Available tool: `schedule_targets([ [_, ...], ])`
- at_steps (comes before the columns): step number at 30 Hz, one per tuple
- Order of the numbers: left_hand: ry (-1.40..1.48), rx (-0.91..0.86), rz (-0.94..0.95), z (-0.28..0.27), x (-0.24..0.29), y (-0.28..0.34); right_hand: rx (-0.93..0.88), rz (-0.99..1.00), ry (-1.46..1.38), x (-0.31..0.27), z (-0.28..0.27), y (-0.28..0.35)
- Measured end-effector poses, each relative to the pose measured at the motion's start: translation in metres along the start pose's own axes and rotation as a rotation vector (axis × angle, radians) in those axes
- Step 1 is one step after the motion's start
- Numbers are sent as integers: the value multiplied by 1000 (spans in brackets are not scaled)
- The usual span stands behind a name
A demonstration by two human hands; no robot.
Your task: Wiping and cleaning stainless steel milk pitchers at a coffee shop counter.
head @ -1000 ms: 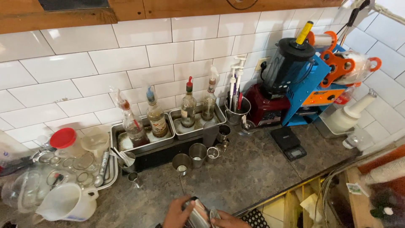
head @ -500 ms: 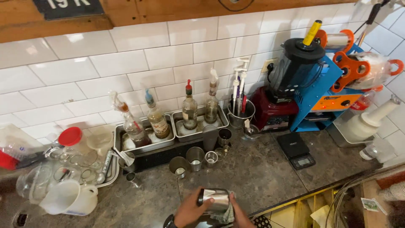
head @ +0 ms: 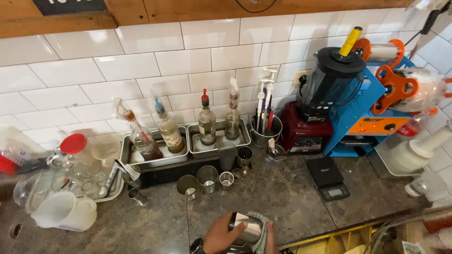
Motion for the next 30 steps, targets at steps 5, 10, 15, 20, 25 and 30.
schedule_targets([
  [5, -82, 19, 125, 4, 14, 7, -63, 140, -14, -77, 25, -25],
  [10, -66, 38, 217, 11, 16, 4, -240, 38, -126, -111, 47, -10],
  [15, -55, 100, 198, 12, 12, -1, -322, -37, -194, -110, 63, -11],
  [20, -75, 91, 140, 8, 18, 5, -282, -2, -298, -101, 58, -15],
  [25, -110, 10, 107, 13, 19, -1, -260, 9, -267, -113, 54, -7],
  [30, -90, -37, 106, 15, 19, -3, -211, -43, -311, -99, 43, -31],
])
Point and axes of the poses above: each hand's wrist, its own y-axis away from the middle knuckle, its own z-axis out of the palm, x = y × z, the point moved 6 cm from there along -y, towards the middle knuckle, and after that the axes turned 14 degrees about -z, right-handed, at the moved point
